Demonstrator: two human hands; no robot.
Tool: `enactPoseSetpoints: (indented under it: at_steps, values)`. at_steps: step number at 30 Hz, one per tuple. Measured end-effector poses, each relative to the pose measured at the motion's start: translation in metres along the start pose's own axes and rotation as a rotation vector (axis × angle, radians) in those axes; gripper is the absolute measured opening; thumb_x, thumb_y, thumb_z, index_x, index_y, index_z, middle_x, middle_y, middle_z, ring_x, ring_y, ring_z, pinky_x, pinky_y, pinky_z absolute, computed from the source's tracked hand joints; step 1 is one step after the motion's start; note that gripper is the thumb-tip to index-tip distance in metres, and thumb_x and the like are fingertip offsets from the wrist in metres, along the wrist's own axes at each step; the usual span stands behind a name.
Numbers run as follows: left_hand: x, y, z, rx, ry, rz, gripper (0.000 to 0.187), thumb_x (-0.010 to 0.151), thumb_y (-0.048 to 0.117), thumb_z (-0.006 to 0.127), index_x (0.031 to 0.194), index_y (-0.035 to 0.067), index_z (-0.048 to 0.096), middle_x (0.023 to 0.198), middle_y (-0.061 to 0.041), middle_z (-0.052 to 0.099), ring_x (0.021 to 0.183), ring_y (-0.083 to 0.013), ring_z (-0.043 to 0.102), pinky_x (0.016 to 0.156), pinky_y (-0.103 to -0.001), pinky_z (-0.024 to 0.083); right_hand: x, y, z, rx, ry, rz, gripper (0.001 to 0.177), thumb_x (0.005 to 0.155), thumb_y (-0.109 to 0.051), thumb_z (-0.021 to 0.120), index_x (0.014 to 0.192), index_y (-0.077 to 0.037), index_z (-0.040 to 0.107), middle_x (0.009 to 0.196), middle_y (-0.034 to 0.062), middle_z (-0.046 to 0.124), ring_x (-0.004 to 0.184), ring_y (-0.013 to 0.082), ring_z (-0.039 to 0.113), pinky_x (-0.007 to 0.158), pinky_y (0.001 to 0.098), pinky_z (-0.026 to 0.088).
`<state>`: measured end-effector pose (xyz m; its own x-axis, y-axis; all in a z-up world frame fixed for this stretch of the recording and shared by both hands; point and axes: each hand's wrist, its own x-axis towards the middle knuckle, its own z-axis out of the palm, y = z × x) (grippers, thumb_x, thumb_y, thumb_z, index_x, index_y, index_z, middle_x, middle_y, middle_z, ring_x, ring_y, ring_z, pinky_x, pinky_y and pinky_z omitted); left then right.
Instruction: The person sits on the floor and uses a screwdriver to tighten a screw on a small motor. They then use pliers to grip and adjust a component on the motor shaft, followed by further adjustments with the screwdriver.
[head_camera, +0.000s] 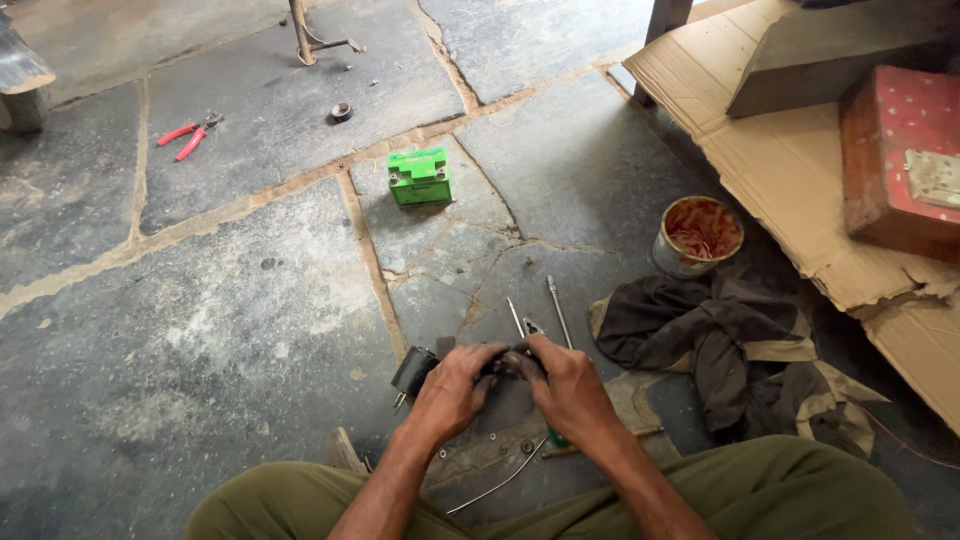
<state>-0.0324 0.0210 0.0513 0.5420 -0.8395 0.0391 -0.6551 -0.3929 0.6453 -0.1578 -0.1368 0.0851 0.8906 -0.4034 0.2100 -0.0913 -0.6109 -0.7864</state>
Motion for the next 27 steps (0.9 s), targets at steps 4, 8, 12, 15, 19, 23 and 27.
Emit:
enactPoseSetpoints:
  at_steps: [4, 8, 12, 15, 19, 23, 27]
  values:
    - [0.002, 0.0, 0.005, 0.002, 0.036, -0.097, 0.059, 0.082, 0.008, 0.075, 0.137, 0.013, 0.057, 0.126, -0.015, 0.063, 0.118, -0.036, 0.06, 0.096, -0.045, 0.05, 0.002, 0.004, 0.002, 0.021, 0.103, 0.017, 0.02, 0.093, -0.019, 0.069, 0.105, -0.002, 0.069, 0.083, 0.0185, 0.074, 0.075, 0.0329, 0.076, 0.059, 0.0442, 0.054]
    - [0.005, -0.007, 0.012, 0.026, 0.055, -0.035, 0.053, 0.081, 0.01, 0.081, 0.13, 0.01, 0.061, 0.129, -0.018, 0.063, 0.117, -0.0395, 0.059, 0.094, -0.047, 0.049, 0.004, 0.011, 0.003, 0.037, 0.123, 0.036, 0.019, 0.095, -0.018, 0.069, 0.105, -0.002, 0.069, 0.082, 0.0174, 0.074, 0.072, 0.0316, 0.076, 0.058, 0.0424, 0.053]
    - [0.01, -0.022, 0.017, -0.131, 0.093, -0.14, 0.048, 0.076, 0.006, 0.082, 0.122, 0.007, 0.068, 0.118, -0.016, 0.071, 0.11, -0.0342, 0.068, 0.094, -0.042, 0.054, 0.004, 0.016, 0.007, 0.076, 0.145, 0.087, 0.017, 0.095, -0.018, 0.07, 0.102, -0.002, 0.069, 0.078, 0.0179, 0.073, 0.07, 0.0316, 0.076, 0.058, 0.042, 0.052]
    - [0.012, -0.029, 0.019, -0.202, 0.096, -0.261, 0.045, 0.075, 0.006, 0.083, 0.118, 0.006, 0.07, 0.11, -0.015, 0.075, 0.104, -0.0283, 0.074, 0.091, -0.038, 0.057, 0.006, 0.022, 0.011, 0.112, 0.179, 0.079, 0.016, 0.095, -0.017, 0.07, 0.099, -0.002, 0.068, 0.078, 0.0176, 0.073, 0.072, 0.0323, 0.076, 0.058, 0.0421, 0.052]
    - [0.009, -0.03, 0.018, -0.215, 0.082, -0.318, 0.046, 0.074, 0.006, 0.085, 0.118, 0.006, 0.07, 0.109, -0.015, 0.076, 0.103, -0.0259, 0.075, 0.09, -0.038, 0.057, 0.006, 0.025, 0.015, 0.133, 0.165, 0.092, 0.015, 0.095, -0.017, 0.07, 0.098, -0.002, 0.067, 0.077, 0.0175, 0.073, 0.074, 0.0351, 0.074, 0.06, 0.0436, 0.052]
    - [0.008, -0.024, 0.015, -0.238, 0.062, -0.328, 0.047, 0.074, 0.005, 0.083, 0.119, 0.007, 0.069, 0.11, -0.014, 0.076, 0.105, -0.0241, 0.076, 0.089, -0.036, 0.059, 0.007, 0.023, 0.015, 0.121, 0.175, 0.051, 0.014, 0.095, -0.016, 0.07, 0.096, -0.002, 0.067, 0.077, 0.0178, 0.073, 0.075, 0.0373, 0.073, 0.06, 0.0453, 0.051]
    - [0.008, -0.019, 0.013, -0.21, 0.051, -0.324, 0.048, 0.074, 0.004, 0.084, 0.119, 0.007, 0.069, 0.113, -0.014, 0.076, 0.108, -0.0244, 0.074, 0.092, -0.037, 0.058, 0.01, 0.021, 0.012, 0.152, 0.118, 0.088, 0.015, 0.095, -0.018, 0.068, 0.096, -0.004, 0.066, 0.077, 0.0155, 0.072, 0.072, 0.0343, 0.075, 0.057, 0.0451, 0.051]
